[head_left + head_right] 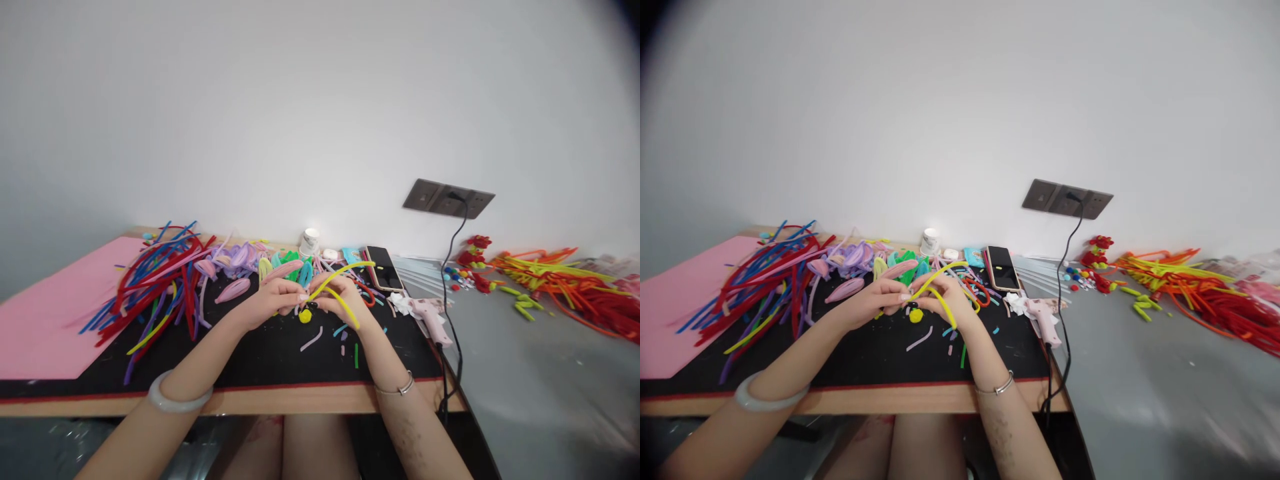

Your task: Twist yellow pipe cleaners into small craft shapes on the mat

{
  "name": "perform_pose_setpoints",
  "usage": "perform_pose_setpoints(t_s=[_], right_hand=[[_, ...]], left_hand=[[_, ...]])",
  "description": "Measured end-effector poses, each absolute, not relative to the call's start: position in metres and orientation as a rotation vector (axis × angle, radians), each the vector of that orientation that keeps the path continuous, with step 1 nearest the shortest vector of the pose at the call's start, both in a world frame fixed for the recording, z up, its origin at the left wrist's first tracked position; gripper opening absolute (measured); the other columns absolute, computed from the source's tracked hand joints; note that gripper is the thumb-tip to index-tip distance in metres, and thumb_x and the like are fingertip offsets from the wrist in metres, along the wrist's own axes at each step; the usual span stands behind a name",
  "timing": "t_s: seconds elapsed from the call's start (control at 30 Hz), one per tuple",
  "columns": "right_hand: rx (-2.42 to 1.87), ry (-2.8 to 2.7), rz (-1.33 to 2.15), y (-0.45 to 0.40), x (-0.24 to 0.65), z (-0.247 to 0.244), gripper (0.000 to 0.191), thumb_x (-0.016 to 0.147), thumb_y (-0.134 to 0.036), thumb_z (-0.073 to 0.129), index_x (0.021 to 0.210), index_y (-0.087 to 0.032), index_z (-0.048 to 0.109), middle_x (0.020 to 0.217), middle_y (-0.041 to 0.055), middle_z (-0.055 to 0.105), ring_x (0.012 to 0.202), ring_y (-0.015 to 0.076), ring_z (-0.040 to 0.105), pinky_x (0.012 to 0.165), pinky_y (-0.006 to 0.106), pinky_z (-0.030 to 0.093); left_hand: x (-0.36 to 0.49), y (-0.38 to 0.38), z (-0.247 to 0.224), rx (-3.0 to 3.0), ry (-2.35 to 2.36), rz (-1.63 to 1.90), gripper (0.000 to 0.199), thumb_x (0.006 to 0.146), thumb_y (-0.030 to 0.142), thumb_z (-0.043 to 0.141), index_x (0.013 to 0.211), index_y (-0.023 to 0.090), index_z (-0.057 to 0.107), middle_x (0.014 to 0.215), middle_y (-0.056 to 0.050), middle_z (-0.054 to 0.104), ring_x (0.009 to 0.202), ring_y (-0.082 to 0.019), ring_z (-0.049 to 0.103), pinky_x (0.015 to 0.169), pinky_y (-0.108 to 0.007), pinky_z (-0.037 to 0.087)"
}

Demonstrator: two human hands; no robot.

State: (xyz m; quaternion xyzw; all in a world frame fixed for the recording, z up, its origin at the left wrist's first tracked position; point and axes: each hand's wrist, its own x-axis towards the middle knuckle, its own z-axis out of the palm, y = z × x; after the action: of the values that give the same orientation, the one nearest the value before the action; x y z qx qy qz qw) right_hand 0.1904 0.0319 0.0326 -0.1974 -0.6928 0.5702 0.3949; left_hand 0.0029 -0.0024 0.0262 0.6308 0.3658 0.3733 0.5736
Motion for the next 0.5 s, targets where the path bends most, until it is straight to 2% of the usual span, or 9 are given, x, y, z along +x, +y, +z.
perform_pose_setpoints(t_s=[0.07, 0.23, 0.4, 0.5], right_hand=[[-0.535, -1.741, 1.377, 0.032, 0.189, 0.031, 0.020, 0.065, -0.032, 0.072, 0.075, -0.016, 0.063, 0.069, 0.0011, 0.057, 0.050, 0.0085, 0.048, 0.045, 0.022, 0.038], [-0.638, -1.688, 1.274, 0.034, 0.189, 0.027, 0.023, 0.069, -0.035, 0.068, 0.066, -0.015, 0.057, 0.060, -0.0007, 0.053, 0.046, 0.0082, 0.044, 0.044, 0.022, 0.035], [-0.600, -1.733, 1.215, 0.032, 0.187, 0.032, 0.018, 0.070, -0.031, 0.066, 0.069, -0.016, 0.057, 0.065, -0.0006, 0.053, 0.048, 0.0074, 0.043, 0.047, 0.022, 0.035], [-0.613, -1.748, 1.230, 0.031, 0.187, 0.033, 0.014, 0.069, -0.027, 0.066, 0.071, -0.016, 0.058, 0.061, -0.0017, 0.052, 0.047, 0.0074, 0.042, 0.046, 0.022, 0.034]], left_hand=[[0.004, -0.002, 0.025, 1.447, 0.850, 0.869, 0.031, 0.077, 0.041, 0.057, 0.064, 0.013, 0.053, 0.047, 0.007, 0.030, 0.044, -0.005, 0.024, 0.045, -0.021, 0.015], [0.005, -0.002, 0.029, 1.498, 0.925, 0.918, 0.030, 0.078, 0.040, 0.055, 0.065, 0.013, 0.054, 0.047, 0.007, 0.029, 0.044, -0.006, 0.024, 0.045, -0.021, 0.016], [0.006, -0.004, 0.036, 1.718, 1.051, 0.903, 0.030, 0.081, 0.039, 0.051, 0.065, 0.015, 0.058, 0.049, 0.006, 0.036, 0.046, -0.008, 0.033, 0.047, -0.021, 0.025], [0.008, -0.005, 0.037, 1.901, 1.118, 0.938, 0.030, 0.081, 0.037, 0.051, 0.062, 0.016, 0.060, 0.054, 0.003, 0.046, 0.051, -0.010, 0.043, 0.052, -0.022, 0.033]])
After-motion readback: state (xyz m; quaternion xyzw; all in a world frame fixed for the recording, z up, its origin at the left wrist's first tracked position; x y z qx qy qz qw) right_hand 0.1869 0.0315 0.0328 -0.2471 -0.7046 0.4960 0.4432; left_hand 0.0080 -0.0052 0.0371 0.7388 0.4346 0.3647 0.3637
